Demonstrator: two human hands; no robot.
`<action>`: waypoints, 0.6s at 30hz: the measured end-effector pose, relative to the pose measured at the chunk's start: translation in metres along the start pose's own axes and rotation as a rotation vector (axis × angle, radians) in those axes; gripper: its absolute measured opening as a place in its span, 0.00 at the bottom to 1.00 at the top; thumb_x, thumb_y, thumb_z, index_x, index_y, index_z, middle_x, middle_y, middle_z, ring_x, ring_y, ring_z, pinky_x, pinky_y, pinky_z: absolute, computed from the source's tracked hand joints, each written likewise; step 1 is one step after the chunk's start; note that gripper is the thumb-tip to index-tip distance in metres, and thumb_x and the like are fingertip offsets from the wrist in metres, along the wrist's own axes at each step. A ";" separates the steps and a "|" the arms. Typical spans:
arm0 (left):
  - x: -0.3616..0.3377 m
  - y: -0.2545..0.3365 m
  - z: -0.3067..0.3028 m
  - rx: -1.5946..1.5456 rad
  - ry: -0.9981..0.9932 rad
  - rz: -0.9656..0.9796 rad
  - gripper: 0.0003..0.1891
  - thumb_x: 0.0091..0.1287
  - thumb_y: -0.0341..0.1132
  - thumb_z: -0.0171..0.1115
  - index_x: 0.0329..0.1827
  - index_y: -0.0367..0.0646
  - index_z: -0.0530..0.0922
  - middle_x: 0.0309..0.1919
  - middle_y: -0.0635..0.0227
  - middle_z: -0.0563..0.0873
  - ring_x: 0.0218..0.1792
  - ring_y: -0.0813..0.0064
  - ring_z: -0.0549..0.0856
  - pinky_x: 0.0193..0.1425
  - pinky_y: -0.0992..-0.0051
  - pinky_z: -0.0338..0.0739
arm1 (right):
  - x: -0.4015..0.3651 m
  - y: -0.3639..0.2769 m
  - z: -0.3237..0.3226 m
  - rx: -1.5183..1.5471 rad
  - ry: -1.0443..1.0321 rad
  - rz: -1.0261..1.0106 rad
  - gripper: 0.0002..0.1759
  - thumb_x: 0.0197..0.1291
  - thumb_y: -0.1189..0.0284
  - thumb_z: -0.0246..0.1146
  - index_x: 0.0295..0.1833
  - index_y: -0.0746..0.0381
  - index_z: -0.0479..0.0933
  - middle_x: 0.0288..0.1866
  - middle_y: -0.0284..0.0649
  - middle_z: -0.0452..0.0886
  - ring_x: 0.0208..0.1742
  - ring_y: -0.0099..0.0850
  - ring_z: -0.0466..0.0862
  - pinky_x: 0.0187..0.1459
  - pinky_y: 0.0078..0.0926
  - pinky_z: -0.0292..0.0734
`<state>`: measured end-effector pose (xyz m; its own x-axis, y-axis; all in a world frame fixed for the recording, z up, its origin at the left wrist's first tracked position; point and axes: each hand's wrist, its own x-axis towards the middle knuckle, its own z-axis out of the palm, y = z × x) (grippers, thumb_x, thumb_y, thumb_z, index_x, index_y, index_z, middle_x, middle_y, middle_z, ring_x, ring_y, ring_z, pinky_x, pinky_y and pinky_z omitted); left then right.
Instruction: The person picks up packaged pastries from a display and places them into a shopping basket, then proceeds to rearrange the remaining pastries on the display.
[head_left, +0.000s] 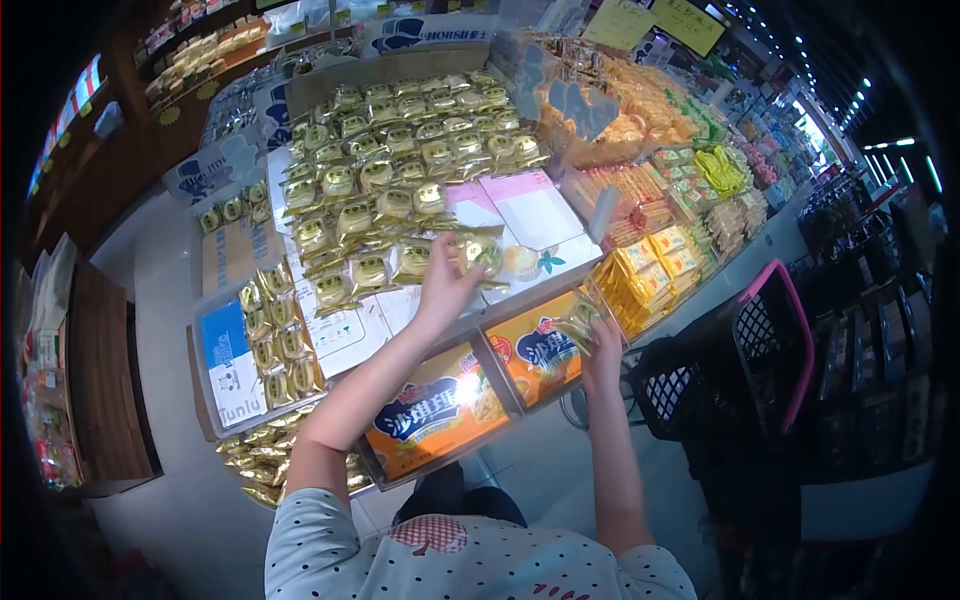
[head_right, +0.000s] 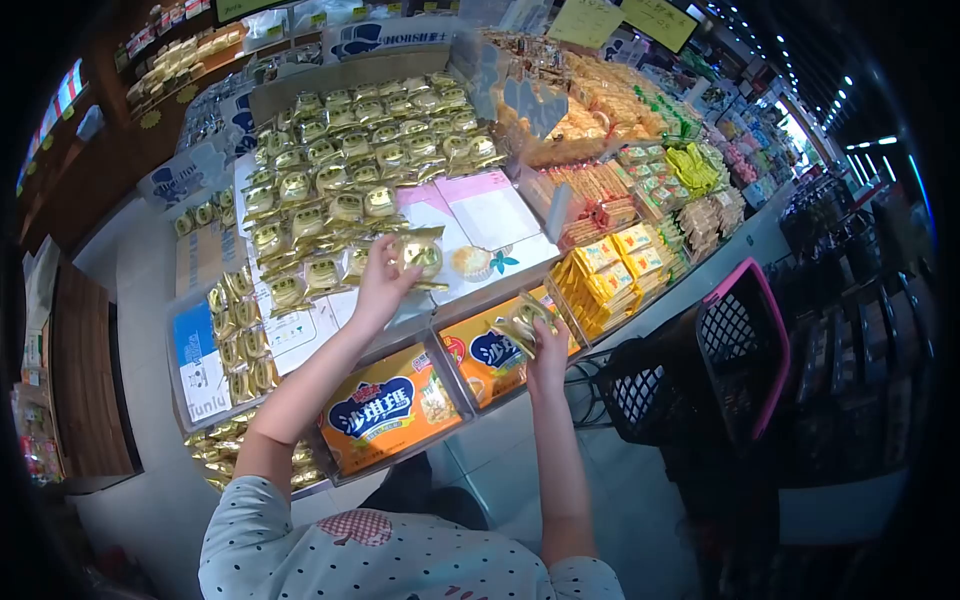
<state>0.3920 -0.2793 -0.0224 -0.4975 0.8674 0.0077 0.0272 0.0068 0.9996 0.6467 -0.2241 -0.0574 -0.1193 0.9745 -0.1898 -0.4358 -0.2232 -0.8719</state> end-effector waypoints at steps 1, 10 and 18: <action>0.016 0.002 0.012 0.005 0.006 -0.012 0.30 0.59 0.24 0.60 0.62 0.33 0.55 0.51 0.54 0.72 0.48 0.64 0.79 0.51 0.70 0.74 | 0.014 -0.002 0.011 -0.035 0.013 -0.008 0.14 0.57 0.74 0.58 0.49 0.63 0.69 0.43 0.36 0.75 0.45 0.24 0.75 0.47 0.26 0.71; 0.142 -0.021 0.081 0.684 0.322 0.288 0.24 0.51 0.18 0.55 0.52 0.27 0.59 0.54 0.32 0.66 0.48 0.39 0.74 0.52 0.56 0.72 | 0.166 0.013 0.065 -0.512 -0.183 -0.132 0.35 0.53 0.75 0.64 0.63 0.68 0.56 0.42 0.43 0.77 0.41 0.28 0.79 0.42 0.23 0.73; 0.173 -0.060 0.091 1.199 0.519 0.240 0.19 0.57 0.24 0.51 0.53 0.29 0.63 0.56 0.38 0.67 0.50 0.47 0.75 0.52 0.60 0.73 | 0.266 0.057 0.125 -0.733 -0.250 -0.260 0.22 0.51 0.74 0.66 0.48 0.68 0.63 0.36 0.46 0.78 0.37 0.34 0.79 0.40 0.28 0.73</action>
<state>0.3833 -0.0848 -0.0837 -0.6369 0.6214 0.4564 0.7698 0.5454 0.3316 0.4786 0.0193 -0.1013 -0.3276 0.9405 0.0899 0.2071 0.1643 -0.9644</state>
